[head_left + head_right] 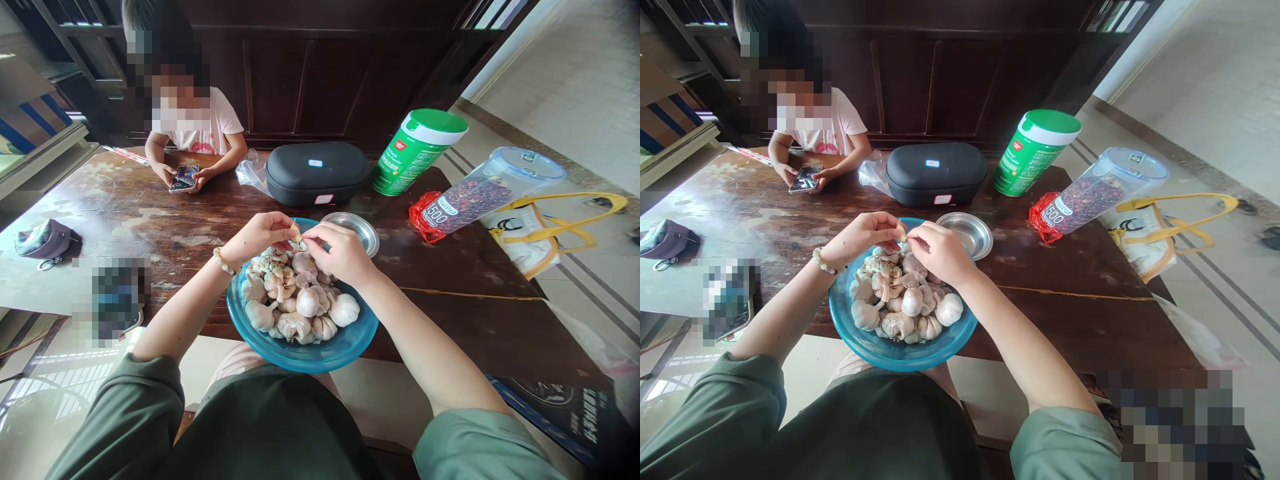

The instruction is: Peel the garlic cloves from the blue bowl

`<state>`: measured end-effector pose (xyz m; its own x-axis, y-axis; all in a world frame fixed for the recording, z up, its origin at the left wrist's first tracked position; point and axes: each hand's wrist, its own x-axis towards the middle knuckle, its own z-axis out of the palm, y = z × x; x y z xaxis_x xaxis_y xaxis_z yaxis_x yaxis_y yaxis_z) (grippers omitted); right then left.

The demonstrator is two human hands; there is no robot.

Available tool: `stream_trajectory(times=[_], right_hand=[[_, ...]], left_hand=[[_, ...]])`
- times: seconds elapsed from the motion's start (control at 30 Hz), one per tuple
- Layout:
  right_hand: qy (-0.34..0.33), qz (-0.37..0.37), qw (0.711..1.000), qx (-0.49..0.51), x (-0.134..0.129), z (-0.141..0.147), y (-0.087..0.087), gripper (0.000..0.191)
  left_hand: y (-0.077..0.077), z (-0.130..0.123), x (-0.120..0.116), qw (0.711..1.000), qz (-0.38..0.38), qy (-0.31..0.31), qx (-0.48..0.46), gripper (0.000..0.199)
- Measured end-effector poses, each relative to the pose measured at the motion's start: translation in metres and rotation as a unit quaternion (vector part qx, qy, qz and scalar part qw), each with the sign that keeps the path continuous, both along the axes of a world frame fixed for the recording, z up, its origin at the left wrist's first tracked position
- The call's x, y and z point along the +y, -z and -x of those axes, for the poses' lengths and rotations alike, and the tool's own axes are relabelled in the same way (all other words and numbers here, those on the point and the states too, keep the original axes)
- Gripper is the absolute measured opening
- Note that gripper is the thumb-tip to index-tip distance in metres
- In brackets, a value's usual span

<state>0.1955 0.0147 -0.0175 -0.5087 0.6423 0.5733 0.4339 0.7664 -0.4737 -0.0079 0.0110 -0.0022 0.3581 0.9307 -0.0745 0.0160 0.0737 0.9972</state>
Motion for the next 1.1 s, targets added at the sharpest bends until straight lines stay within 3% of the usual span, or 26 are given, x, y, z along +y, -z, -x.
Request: stream_trajectory(times=[0.37,0.57,0.8,1.1], right_hand=[[-0.008,0.000,0.999,-0.031,-0.0010,-0.0003,0.0002,0.017],[-0.013,0.003,0.999,-0.043,-0.0008,-0.0004,-0.0006,0.018],[-0.018,0.034,0.999,-0.030,0.0011,-0.0007,0.0036,0.010],[-0.013,0.010,0.999,-0.032,0.0001,0.0001,0.0019,0.013]], left_hand=[[0.0032,-0.0013,0.0024,1.000,0.014,0.007,-0.011,0.031],[-0.0010,-0.0020,-0.0002,0.997,0.042,0.062,0.001,0.029],[0.0026,0.0006,0.0015,0.998,0.025,0.010,-0.049,0.036],[0.0039,0.0006,0.0014,0.999,0.016,0.022,-0.045,0.035]])
